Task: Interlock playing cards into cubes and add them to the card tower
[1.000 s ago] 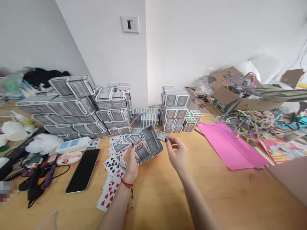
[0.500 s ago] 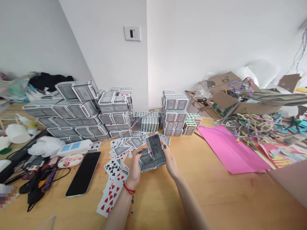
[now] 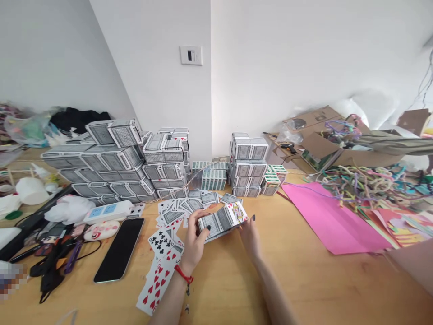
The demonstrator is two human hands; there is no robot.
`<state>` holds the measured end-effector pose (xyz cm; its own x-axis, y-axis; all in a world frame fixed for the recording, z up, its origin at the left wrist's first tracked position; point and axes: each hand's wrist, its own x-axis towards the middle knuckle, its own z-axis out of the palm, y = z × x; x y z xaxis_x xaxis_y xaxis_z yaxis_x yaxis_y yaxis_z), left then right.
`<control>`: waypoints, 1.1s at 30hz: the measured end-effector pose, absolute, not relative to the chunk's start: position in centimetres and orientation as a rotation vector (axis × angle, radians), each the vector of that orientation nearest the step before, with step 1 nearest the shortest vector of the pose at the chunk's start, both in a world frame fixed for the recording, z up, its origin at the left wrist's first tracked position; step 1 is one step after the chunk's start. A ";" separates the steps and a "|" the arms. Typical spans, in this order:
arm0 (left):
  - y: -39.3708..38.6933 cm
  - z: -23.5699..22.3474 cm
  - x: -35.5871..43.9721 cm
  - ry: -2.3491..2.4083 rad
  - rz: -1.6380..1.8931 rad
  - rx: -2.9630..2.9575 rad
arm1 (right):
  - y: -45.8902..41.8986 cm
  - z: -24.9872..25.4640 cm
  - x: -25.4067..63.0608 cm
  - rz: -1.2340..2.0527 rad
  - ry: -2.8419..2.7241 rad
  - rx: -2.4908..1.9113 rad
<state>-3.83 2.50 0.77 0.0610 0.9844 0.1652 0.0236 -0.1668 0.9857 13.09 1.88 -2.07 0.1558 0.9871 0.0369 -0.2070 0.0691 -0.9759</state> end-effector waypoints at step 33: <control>4.0 -1.8 -3.3 1.281 1.190 1.167 | 0.1 -2.2 14.3 1.338 -0.999 -1.100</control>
<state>-3.34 4.00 -1.75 -0.0424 0.9978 -0.0519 0.0219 0.0529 0.9984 14.33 0.10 -2.24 0.0133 0.9977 -0.0669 -0.2193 -0.0623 -0.9737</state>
